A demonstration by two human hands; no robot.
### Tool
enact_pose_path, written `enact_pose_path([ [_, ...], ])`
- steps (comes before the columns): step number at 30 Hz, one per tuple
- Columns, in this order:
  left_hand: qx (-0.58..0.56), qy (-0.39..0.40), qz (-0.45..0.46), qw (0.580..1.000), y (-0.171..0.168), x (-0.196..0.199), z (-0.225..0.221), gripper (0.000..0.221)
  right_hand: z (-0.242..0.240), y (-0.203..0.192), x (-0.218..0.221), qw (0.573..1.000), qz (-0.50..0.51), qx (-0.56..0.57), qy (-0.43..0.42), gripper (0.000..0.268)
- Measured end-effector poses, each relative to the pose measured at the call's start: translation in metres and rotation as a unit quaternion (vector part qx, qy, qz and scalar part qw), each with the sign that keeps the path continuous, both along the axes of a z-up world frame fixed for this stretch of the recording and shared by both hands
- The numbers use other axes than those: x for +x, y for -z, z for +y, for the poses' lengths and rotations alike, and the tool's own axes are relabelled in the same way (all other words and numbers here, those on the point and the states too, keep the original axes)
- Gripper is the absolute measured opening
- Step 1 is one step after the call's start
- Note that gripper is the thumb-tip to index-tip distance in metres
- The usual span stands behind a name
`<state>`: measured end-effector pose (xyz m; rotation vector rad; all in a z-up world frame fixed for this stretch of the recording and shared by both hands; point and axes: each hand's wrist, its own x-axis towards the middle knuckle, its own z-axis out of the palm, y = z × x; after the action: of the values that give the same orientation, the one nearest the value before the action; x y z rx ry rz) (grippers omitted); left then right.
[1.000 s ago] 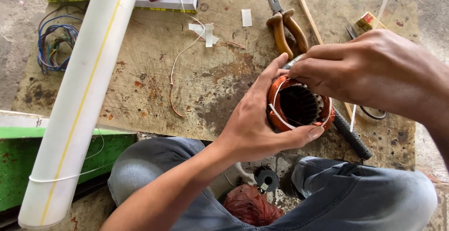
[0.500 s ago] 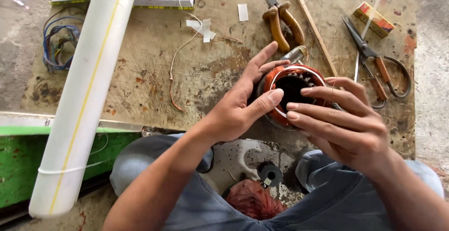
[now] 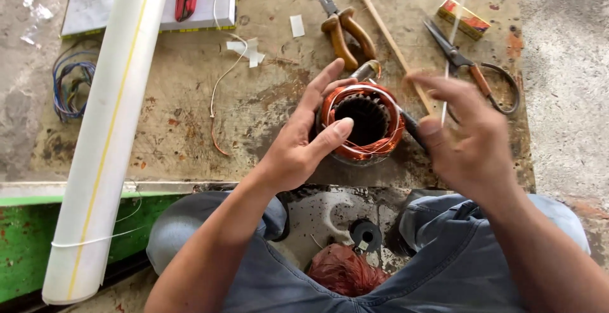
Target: Shaping motor coils and inserting insulation paper into a stator using a hammer and scissors.
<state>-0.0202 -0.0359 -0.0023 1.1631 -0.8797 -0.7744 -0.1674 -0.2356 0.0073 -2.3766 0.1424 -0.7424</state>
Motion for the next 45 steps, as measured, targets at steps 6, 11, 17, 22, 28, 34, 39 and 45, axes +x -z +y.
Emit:
enact_pose_path([
  [6, -0.049, -0.238, -0.280, 0.929, 0.015, -0.012, -0.001, 0.077, -0.002, 0.003, -0.002, 0.993, -0.023, -0.065, -0.100, 0.041],
  [11, -0.073, -0.224, -0.550, 0.801, 0.021, 0.000, 0.003, 0.034, -0.015, 0.015, -0.001, 0.972, -0.064, -0.143, -0.175, 0.042],
  [17, -0.125, -0.222, -0.581, 0.773, 0.014, 0.000, 0.003, 0.031, -0.017, 0.009, -0.002, 0.962, -0.069, -0.200, -0.173, 0.048],
  [22, -0.098, -0.243, -0.447, 0.855, 0.024, 0.000, -0.008, 0.040, -0.015, 0.007, 0.009, 0.976, -0.041, -0.119, -0.180, 0.057],
  [28, 0.062, -0.216, -0.363, 0.904, 0.015, -0.001, -0.008, 0.043, -0.006, 0.002, 0.019, 0.972, -0.005, -0.180, -0.149, 0.069],
  [34, 0.025, -0.203, -0.457, 0.866, 0.001, 0.006, 0.001, 0.034, 0.002, -0.007, 0.016, 0.967, 0.008, -0.222, -0.127, 0.068],
  [39, 0.038, -0.197, -0.499, 0.843, -0.006, 0.006, 0.003, 0.033, 0.008, -0.012, 0.013, 0.969, 0.024, -0.216, -0.117, 0.066],
  [45, 0.057, -0.207, -0.519, 0.827, -0.014, 0.006, 0.002, 0.035, 0.002, -0.005, 0.013, 0.972, 0.048, -0.182, -0.139, 0.070],
])
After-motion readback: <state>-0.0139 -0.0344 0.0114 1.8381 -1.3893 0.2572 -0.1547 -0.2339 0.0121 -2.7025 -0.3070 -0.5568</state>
